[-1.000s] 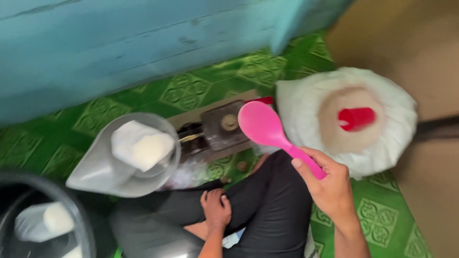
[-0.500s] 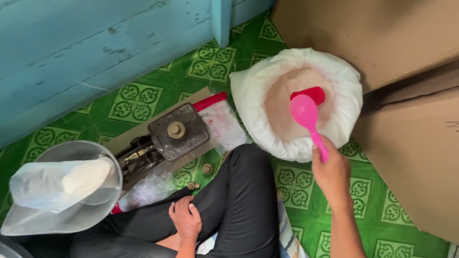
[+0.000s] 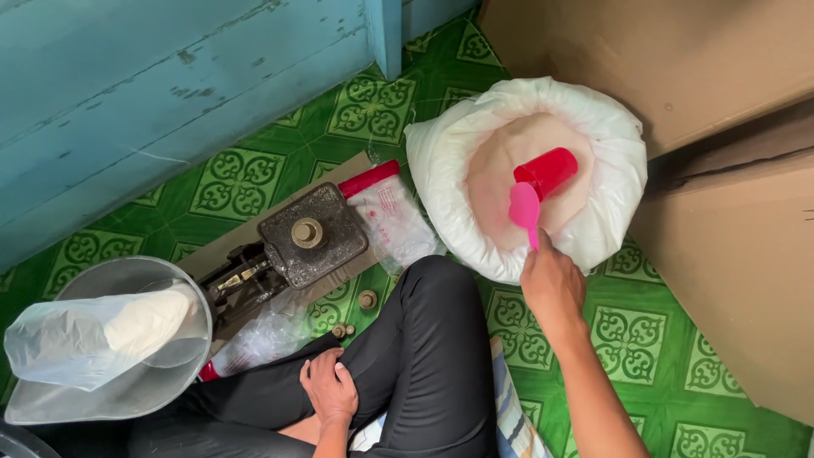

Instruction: Scooping white powder from a large sack into a funnel-like container using a pink plastic scoop.

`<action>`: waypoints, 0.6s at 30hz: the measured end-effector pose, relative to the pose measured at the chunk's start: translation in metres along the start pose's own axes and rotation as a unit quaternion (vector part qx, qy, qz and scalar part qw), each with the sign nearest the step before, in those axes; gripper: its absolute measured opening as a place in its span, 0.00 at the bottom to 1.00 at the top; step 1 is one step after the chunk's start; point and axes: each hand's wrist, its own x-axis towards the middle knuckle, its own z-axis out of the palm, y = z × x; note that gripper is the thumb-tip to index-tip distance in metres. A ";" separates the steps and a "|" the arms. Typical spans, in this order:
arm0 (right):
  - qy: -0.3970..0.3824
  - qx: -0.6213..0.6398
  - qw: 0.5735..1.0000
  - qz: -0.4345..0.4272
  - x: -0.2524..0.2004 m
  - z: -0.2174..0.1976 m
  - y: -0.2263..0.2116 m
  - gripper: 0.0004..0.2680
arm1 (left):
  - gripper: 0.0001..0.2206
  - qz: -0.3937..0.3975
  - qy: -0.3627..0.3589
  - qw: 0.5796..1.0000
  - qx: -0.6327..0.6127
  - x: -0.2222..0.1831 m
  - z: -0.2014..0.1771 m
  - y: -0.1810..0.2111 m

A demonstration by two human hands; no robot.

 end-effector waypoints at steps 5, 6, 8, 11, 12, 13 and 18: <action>-0.006 0.017 1.000 -0.012 0.010 0.002 -0.014 0.16 | 0.13 -0.002 -0.006 1.000 0.000 0.000 -0.002 0.001; 0.010 0.033 0.999 -0.029 0.012 0.004 -0.017 0.15 | 0.13 -0.004 -0.008 1.000 0.002 0.000 -0.002 0.002; 0.014 0.062 0.997 -0.030 0.014 0.004 -0.024 0.14 | 0.13 -0.005 -0.011 1.000 0.000 0.000 -0.002 0.002; 0.021 0.099 0.995 -0.022 0.016 0.007 -0.025 0.14 | 0.13 -0.004 -0.012 1.000 -0.004 0.001 -0.002 0.001; 0.023 0.105 0.994 -0.012 0.017 0.008 -0.024 0.15 | 0.13 -0.004 -0.011 1.000 -0.007 0.001 -0.002 0.001; 0.022 0.104 0.994 -0.013 0.016 0.007 -0.022 0.15 | 0.13 -0.005 -0.011 1.000 -0.008 0.001 -0.002 0.001; 0.069 0.191 0.979 -0.006 0.005 0.001 -0.015 0.13 | 0.13 -0.008 -0.010 1.000 -0.014 0.001 -0.002 0.000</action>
